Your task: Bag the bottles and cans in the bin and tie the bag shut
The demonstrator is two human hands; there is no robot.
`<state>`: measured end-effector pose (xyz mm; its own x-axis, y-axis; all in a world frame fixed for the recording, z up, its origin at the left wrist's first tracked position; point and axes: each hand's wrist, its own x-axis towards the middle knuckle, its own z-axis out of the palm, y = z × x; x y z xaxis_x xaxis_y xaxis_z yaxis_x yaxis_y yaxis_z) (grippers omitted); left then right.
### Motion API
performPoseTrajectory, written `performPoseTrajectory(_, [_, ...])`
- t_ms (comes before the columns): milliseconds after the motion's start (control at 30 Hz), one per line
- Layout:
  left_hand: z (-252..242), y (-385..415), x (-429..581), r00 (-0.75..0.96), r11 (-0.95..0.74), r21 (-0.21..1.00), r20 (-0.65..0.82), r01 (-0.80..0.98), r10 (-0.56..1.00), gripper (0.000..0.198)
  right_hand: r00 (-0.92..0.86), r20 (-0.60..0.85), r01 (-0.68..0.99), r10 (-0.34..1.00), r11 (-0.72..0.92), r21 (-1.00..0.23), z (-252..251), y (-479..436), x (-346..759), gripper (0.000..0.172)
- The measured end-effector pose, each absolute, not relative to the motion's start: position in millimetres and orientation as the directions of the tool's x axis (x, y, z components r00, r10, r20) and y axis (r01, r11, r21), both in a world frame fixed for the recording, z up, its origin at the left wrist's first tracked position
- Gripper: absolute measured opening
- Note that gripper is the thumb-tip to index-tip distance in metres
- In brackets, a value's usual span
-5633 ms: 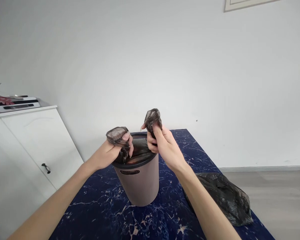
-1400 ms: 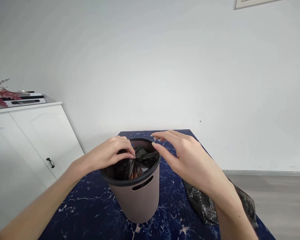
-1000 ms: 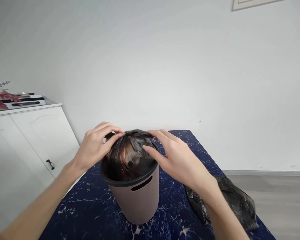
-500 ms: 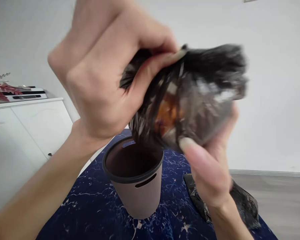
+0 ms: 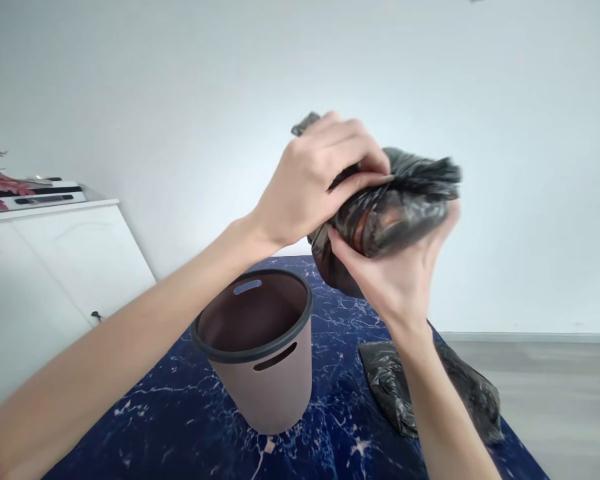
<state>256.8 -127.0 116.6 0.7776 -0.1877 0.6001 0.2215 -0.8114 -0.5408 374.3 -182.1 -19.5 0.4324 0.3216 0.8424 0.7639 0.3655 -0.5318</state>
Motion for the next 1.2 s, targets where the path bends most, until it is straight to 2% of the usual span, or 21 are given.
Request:
performPoseTrajectory(67, [107.1, -104.2, 265.2, 0.772, -0.880, -0.438, 0.619, 0.186, -0.145, 0.024, 0.495, 0.839, 0.781, 0.225, 0.307, -0.543, -27.6, -165.0, 385.8, 0.095])
performPoseTrajectory(100, [102.8, -93.6, 269.7, 0.771, -0.902, -0.397, 0.623, 0.170, -0.129, 0.023, 0.506, 0.834, 0.784, 0.221, 0.286, -0.551, -32.2, -156.3, 390.7, 0.092])
performPoseTrajectory(167, [95.3, -75.0, 278.0, 0.771, -0.931, -0.331, 0.629, 0.155, -0.096, 0.020, 0.511, 0.818, 0.777, 0.265, 0.266, -0.571, -41.6, -141.1, 398.8, 0.091])
performPoseTrajectory(333, [82.8, -47.8, 285.7, 0.761, -0.962, -0.222, 0.648, 0.160, -0.023, 0.014, 0.525, 0.782, 0.744, 0.337, 0.264, -0.614, -55.2, -124.0, 411.1, 0.104])
performPoseTrajectory(467, [76.0, -37.4, 279.6, 0.758, -0.970, -0.181, 0.652, 0.160, 0.004, 0.015, 0.473, 0.731, 0.610, 0.492, 0.416, -0.675, -52.0, -126.1, 415.8, 0.111])
performPoseTrajectory(633, [68.2, -29.2, 269.5, 0.842, -0.981, -0.181, 0.538, 0.066, -0.042, 0.012, 0.498, 0.593, 0.440, 0.633, 0.405, -0.801, -42.8, -136.1, 417.7, 0.066])
performPoseTrajectory(733, [62.8, -30.4, 265.8, 0.892, -0.982, -0.187, 0.442, -0.007, -0.090, 0.013, 0.391, 0.479, 0.380, 0.786, 0.336, -0.861, -40.4, -142.0, 418.8, 0.054])
performPoseTrajectory(800, [58.6, -33.1, 265.1, 0.915, -0.979, -0.206, 0.392, -0.016, -0.097, 0.014, 0.347, 0.437, 0.441, 0.830, 0.266, -0.857, -40.7, -143.0, 419.8, 0.047])
performPoseTrajectory(900, [52.9, -36.2, 265.2, 0.930, -0.969, -0.244, 0.362, 0.027, -0.065, 0.015, 0.353, 0.501, 0.610, 0.790, 0.212, -0.764, -44.2, -138.5, 421.4, 0.038])
performPoseTrajectory(1000, [50.6, -38.5, 259.6, 0.925, -0.968, -0.227, 0.380, 0.112, 0.018, 0.018, 0.384, 0.567, 0.662, 0.728, 0.211, -0.719, -51.4, -129.1, 425.8, 0.038])
performPoseTrajectory(1100, [52.4, -48.5, 240.4, 0.914, -0.968, -0.150, 0.385, 0.200, 0.129, 0.048, 0.467, 0.564, 0.598, 0.681, 0.227, -0.769, -63.4, -116.3, 437.1, 0.039])
performPoseTrajectory(1133, [53.2, -55.0, 230.7, 0.910, -0.969, -0.117, 0.383, 0.217, 0.158, 0.051, 0.505, 0.545, 0.548, 0.669, 0.239, -0.802, -68.7, -111.1, 442.6, 0.039])
performPoseTrajectory(1200, [53.7, -72.5, 207.6, 0.903, -0.974, -0.040, 0.383, 0.224, 0.192, 0.043, 0.589, 0.486, 0.428, 0.646, 0.261, -0.866, -81.6, -99.5, 455.7, 0.043])
